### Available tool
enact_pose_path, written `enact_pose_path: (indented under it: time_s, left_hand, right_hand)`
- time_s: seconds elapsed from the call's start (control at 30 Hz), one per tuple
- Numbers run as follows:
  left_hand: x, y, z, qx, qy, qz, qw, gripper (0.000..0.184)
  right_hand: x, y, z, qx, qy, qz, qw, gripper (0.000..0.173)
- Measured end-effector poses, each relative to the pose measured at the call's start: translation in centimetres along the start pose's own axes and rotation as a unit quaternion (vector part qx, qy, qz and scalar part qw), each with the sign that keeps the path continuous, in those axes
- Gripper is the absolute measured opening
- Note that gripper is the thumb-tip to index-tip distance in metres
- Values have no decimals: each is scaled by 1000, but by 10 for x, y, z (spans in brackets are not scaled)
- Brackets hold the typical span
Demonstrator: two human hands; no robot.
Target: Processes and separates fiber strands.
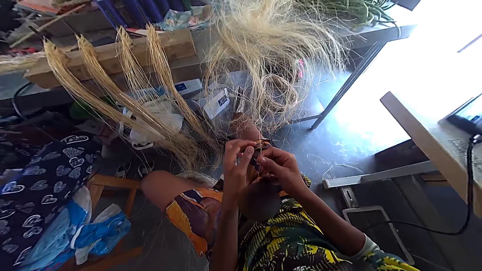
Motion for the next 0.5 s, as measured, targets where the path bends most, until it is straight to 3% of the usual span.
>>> enact_pose_path:
  time_s: [0.2, 0.33, 0.5]
  left_hand:
    - [2, -17, -8, -47, 46, 124, 990, 13]
    - [5, -22, -7, -52, 46, 114, 991, 11]
    - [11, -21, -9, -28, 41, 98, 994, 5]
  right_hand:
    - [4, 3, 1, -21, -7, -3, 1000, 14]
    - [6, 8, 0, -21, -10, -10, 1000, 15]
    - [0, 25, -7, 39, 25, 89, 995, 11]
Point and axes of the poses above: each hand's wrist, its own z-axis away from the middle knuckle, its own y-axis out of the back of the hand, x = y × z, the point moved 6 cm from there along -z, towards the middle knuckle, and after that the axes turned 1 degree about z, right-handed, at the moved point
